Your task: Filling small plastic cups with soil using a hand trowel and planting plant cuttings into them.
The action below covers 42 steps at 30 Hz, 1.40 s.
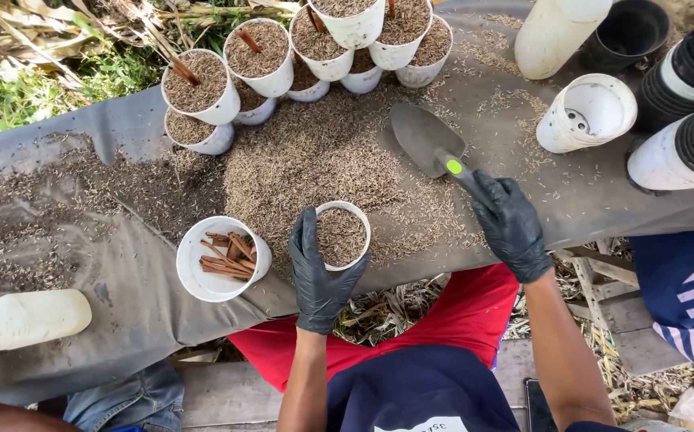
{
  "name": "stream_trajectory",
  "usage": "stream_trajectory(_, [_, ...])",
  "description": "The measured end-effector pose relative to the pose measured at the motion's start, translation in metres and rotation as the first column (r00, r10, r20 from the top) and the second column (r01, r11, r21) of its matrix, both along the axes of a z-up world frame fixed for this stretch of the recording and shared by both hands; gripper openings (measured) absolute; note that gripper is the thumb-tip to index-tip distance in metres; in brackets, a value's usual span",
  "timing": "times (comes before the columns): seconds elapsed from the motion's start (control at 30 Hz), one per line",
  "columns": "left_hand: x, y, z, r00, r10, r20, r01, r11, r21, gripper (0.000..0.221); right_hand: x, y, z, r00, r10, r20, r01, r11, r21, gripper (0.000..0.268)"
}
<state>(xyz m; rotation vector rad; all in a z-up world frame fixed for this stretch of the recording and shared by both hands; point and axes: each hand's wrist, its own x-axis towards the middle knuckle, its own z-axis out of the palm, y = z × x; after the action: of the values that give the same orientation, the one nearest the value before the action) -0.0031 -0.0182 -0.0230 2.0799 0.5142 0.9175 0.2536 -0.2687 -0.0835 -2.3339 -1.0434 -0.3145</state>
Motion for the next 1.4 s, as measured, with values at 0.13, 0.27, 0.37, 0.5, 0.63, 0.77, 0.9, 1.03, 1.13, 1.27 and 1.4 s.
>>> stream_trajectory(0.13, [-0.003,-0.001,0.016,1.0,0.023,0.003,-0.023,1.0,0.007,0.109,-0.005,-0.007,0.032,0.972,-0.077,0.222,0.108,0.985,-0.134,0.05])
stream_trajectory(0.27, [-0.008,-0.006,0.022,1.0,0.019,-0.008,-0.019,0.999,-0.04,0.107,-0.02,0.017,0.063,0.789,-0.037,0.613,0.268,0.919,-0.29,0.04])
stream_trajectory(0.37, [-0.013,-0.01,0.017,1.0,0.019,0.002,-0.019,0.999,-0.04,0.108,-0.021,0.028,0.047,0.767,0.011,0.642,0.215,0.938,-0.273,0.034])
stream_trajectory(0.5, [-0.022,-0.015,0.008,0.999,0.037,-0.028,-0.039,0.998,-0.059,0.108,-0.014,0.039,0.066,0.646,-0.049,0.762,0.38,0.886,-0.266,0.034])
stream_trajectory(0.63, [-0.029,-0.019,-0.002,0.999,0.041,-0.015,-0.042,0.998,-0.054,0.111,-0.002,0.048,0.062,0.76,-0.045,0.648,0.315,0.898,-0.307,0.04])
stream_trajectory(0.77, [-0.03,-0.02,-0.008,0.999,0.028,-0.016,-0.029,0.997,-0.07,0.115,-0.035,0.056,0.08,0.834,0.121,0.538,0.105,0.923,-0.371,0.036])
stream_trajectory(0.9, [-0.033,-0.019,0.002,1.0,0.023,-0.018,-0.024,0.997,-0.077,0.112,-0.036,0.037,0.095,0.924,0.146,0.353,-0.029,0.949,-0.315,0.029])
stream_trajectory(1.03, [-0.037,-0.014,-0.008,0.997,0.073,-0.017,-0.074,0.996,-0.058,0.115,-0.031,0.017,0.093,0.9,0.139,0.413,0.037,0.92,-0.391,0.03])
stream_trajectory(1.13, [-0.037,-0.015,-0.014,0.998,0.07,0.009,-0.069,0.997,-0.046,0.11,-0.049,0.038,0.104,0.951,0.242,0.191,-0.171,0.93,-0.326,0.027])
stream_trajectory(1.27, [-0.037,-0.016,-0.017,0.997,0.076,0.029,-0.075,0.995,-0.06,0.114,-0.045,0.057,0.083,0.937,0.342,-0.076,-0.347,0.936,-0.065,0.031])
stream_trajectory(1.4, [-0.038,-0.013,-0.015,0.997,0.063,0.044,-0.059,0.995,-0.081,0.115,-0.016,0.033,0.057,0.864,0.467,-0.188,-0.466,0.883,0.052,0.03])
